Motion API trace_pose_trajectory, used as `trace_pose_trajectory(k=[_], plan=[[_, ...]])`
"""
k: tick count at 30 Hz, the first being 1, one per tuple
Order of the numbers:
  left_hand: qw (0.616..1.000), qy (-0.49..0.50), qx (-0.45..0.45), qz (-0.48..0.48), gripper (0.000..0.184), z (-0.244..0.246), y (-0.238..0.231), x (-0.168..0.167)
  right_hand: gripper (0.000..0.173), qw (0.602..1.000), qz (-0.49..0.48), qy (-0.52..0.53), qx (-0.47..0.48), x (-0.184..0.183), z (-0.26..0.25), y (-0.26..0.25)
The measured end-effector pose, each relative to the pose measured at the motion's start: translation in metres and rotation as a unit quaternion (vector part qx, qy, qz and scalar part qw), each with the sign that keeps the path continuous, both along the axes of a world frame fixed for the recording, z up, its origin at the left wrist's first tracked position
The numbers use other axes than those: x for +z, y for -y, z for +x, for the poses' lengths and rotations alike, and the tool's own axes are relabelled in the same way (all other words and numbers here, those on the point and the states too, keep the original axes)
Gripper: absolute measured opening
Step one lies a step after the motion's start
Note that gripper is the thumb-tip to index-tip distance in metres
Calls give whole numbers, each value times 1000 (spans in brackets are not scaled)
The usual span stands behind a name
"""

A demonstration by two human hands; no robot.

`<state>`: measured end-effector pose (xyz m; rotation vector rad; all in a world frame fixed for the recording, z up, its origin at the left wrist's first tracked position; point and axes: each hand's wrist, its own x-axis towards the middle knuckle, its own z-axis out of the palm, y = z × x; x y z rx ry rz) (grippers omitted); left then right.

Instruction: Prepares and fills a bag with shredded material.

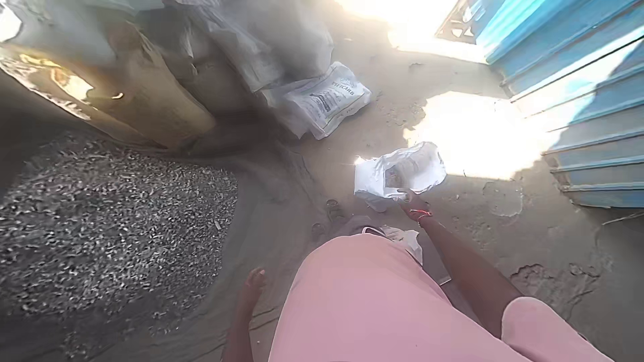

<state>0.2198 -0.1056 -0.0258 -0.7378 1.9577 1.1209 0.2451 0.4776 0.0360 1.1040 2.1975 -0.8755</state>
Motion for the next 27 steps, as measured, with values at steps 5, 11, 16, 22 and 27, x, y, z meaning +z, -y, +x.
trace_pose_trajectory(k=[5, 11, 16, 22, 27], plan=[[997, 64, -42, -6, 40, 13, 13, -39, 44, 992, 30, 101, -66, 20, 104, -18], [984, 115, -132, -33, 38, 0, -7, -60, 42, 971, 38, 137, -193, 30, 210, -13], [984, 66, -163, -2, 40, -53, -70, -67, 43, 950, 103, 129, -264, 16, 262, -27], [963, 45, -265, 9, 41, -94, -191, -47, 53, 963, 226, 71, -130, 23, 248, -97], [952, 39, -303, -2, 44, -83, -302, -63, 61, 964, 266, -12, 5, 4, 178, -222]])
